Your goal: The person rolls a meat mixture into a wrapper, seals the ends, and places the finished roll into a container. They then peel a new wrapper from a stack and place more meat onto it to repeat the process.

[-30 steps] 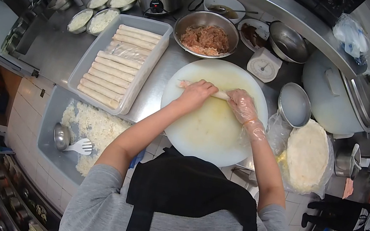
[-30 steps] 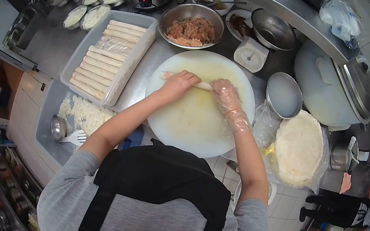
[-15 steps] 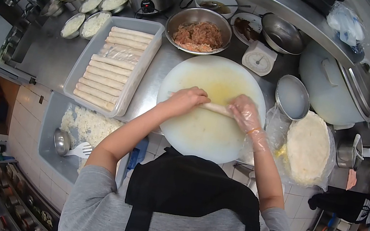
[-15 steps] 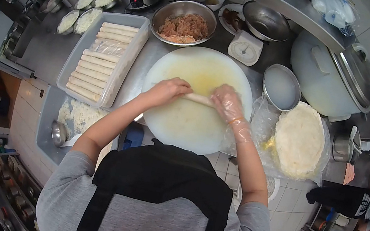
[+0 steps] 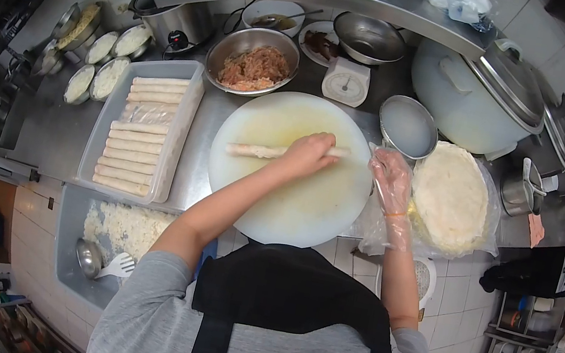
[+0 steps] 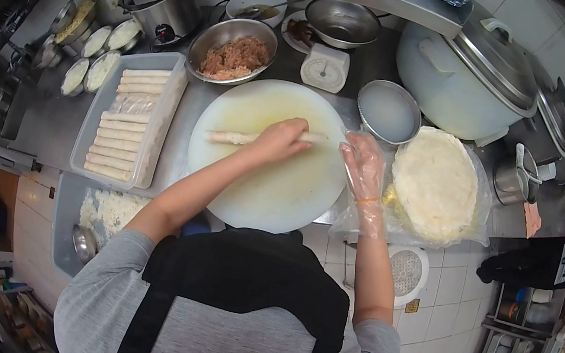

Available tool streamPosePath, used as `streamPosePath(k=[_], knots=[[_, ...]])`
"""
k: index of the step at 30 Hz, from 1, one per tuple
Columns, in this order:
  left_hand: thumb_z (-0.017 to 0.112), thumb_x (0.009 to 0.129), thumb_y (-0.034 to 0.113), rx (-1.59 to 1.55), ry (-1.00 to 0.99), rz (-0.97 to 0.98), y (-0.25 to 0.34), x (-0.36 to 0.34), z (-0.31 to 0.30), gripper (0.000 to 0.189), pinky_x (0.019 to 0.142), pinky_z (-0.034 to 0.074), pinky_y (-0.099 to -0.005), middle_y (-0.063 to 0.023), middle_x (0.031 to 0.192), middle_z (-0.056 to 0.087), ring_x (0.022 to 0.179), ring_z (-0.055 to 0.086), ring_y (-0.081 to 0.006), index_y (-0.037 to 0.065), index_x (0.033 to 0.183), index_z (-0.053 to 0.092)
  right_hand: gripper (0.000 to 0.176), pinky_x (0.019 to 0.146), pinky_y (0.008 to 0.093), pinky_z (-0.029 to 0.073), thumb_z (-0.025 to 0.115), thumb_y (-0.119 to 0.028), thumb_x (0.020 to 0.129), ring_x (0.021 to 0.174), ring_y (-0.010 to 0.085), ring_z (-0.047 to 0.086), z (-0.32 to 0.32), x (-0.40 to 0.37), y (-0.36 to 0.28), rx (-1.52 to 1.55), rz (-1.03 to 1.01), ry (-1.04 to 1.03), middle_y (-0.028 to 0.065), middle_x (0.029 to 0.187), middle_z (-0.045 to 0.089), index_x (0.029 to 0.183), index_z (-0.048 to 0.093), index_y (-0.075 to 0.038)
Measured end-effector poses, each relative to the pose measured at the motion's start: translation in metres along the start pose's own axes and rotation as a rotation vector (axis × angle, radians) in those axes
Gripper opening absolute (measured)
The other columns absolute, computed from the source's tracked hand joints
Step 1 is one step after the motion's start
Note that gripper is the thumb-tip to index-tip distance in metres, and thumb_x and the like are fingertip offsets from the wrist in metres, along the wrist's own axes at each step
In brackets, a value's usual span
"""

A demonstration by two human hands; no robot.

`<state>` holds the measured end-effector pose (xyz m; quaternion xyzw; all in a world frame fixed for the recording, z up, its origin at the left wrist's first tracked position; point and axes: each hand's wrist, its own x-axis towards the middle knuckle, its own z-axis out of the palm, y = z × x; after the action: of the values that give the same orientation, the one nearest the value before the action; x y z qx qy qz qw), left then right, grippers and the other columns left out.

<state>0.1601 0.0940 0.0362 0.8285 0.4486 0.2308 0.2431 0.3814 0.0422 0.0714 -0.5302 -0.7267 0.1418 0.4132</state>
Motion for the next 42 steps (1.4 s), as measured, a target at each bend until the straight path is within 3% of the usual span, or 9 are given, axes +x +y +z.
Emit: streamPosePath(k=[3,9,11,18,24,27,31,34,42], knots=[[0.071,0.08,0.022,-0.311,0.036,0.054,0.024,-0.002,-0.051,0.03,0.069,0.046,-0.0328,-0.01,0.084,0.06,0.077,0.059,-0.0222,0.002,0.095,0.055,0.023,0.084,0.0355,0.049,0.064,-0.007,0.08,0.094,0.029,0.063,-0.01,-0.006,-0.035,0.053,0.0,0.07,0.0138,0.097,0.065,0.102,0.065,0.0],[0.066,0.084,0.014,-0.597,0.297,0.169,0.069,-0.011,-0.1,0.015,0.062,0.046,-0.0304,-0.0091,0.073,0.063,0.068,0.06,-0.0159,0.001,0.088,0.059,0.041,0.092,0.0419,0.045,0.068,-0.005,0.074,0.111,0.0318,0.054,-0.003,-0.001,-0.116,-0.048,-0.48,0.107,0.0101,0.12,0.057,0.115,0.063,-0.01],[0.061,0.084,0.003,-0.76,0.263,0.111,0.075,-0.017,-0.102,0.008,0.061,0.044,-0.0211,-0.0011,0.083,0.061,0.07,0.054,-0.0064,0.0,0.092,0.062,0.046,0.096,0.0449,0.041,0.069,-0.008,0.074,0.116,0.0326,0.051,0.0,0.008,-0.128,-0.049,-0.545,0.098,0.0095,0.127,0.054,0.119,0.062,-0.013],[0.06,0.076,-0.002,-0.892,0.609,0.223,0.089,-0.017,-0.079,0.016,0.064,0.048,-0.0258,-0.0052,0.078,0.067,0.071,0.06,-0.01,0.0,0.092,0.063,0.047,0.106,0.0494,0.026,0.065,-0.028,0.081,0.123,0.0307,0.045,0.01,0.022,-0.135,-0.205,-0.553,0.144,0.0066,0.132,0.052,0.126,0.059,-0.016],[0.062,0.077,0.005,-0.887,0.538,0.193,0.099,-0.02,-0.092,0.006,0.061,0.047,-0.0259,-0.0021,0.068,0.063,0.068,0.055,-0.0067,0.001,0.081,0.063,0.035,0.107,0.0509,0.021,0.063,-0.029,0.082,0.115,0.0278,0.049,0.005,0.034,-0.146,-0.352,-0.581,0.205,0.0064,0.119,0.057,0.114,0.063,-0.015],[0.063,0.079,0.009,-0.659,0.558,0.319,0.092,-0.015,-0.09,0.009,0.057,0.045,-0.0262,0.0007,0.063,0.058,0.063,0.051,-0.005,0.0,0.077,0.063,0.026,0.103,0.0492,0.028,0.063,-0.027,0.082,0.111,0.0288,0.051,-0.004,0.046,-0.156,-0.355,-0.544,0.143,0.0096,0.111,0.059,0.102,0.066,-0.011],[0.065,0.076,0.005,-0.905,0.408,0.151,0.094,-0.011,-0.091,0.007,0.052,0.039,-0.0238,0.0042,0.062,0.055,0.06,0.047,-0.0029,0.002,0.072,0.06,0.027,0.094,0.0429,0.041,0.058,-0.027,0.087,0.11,0.0298,0.053,-0.01,0.053,-0.145,0.386,-0.32,0.068,0.0168,0.109,0.058,0.094,0.068,-0.003],[0.066,0.073,0.002,-1.028,0.334,0.102,0.106,-0.018,-0.101,0.011,0.051,0.036,-0.0214,0.0064,0.062,0.053,0.06,0.046,-0.0011,0.003,0.067,0.056,0.032,0.096,0.0415,0.04,0.053,-0.03,0.091,0.109,0.0296,0.055,-0.005,0.041,-0.133,0.59,-0.384,0.169,0.0185,0.109,0.058,0.098,0.069,-0.004],[0.069,0.07,0.001,-1.115,0.187,0.145,0.095,-0.013,-0.084,0.021,0.052,0.038,-0.0203,0.006,0.063,0.052,0.06,0.046,-0.0007,0.007,0.063,0.05,0.029,0.098,0.0437,0.038,0.061,-0.033,0.083,0.109,0.0322,0.055,-0.027,0.057,-0.137,-0.024,-0.619,-0.042,0.0156,0.111,0.059,0.093,0.068,-0.006]])
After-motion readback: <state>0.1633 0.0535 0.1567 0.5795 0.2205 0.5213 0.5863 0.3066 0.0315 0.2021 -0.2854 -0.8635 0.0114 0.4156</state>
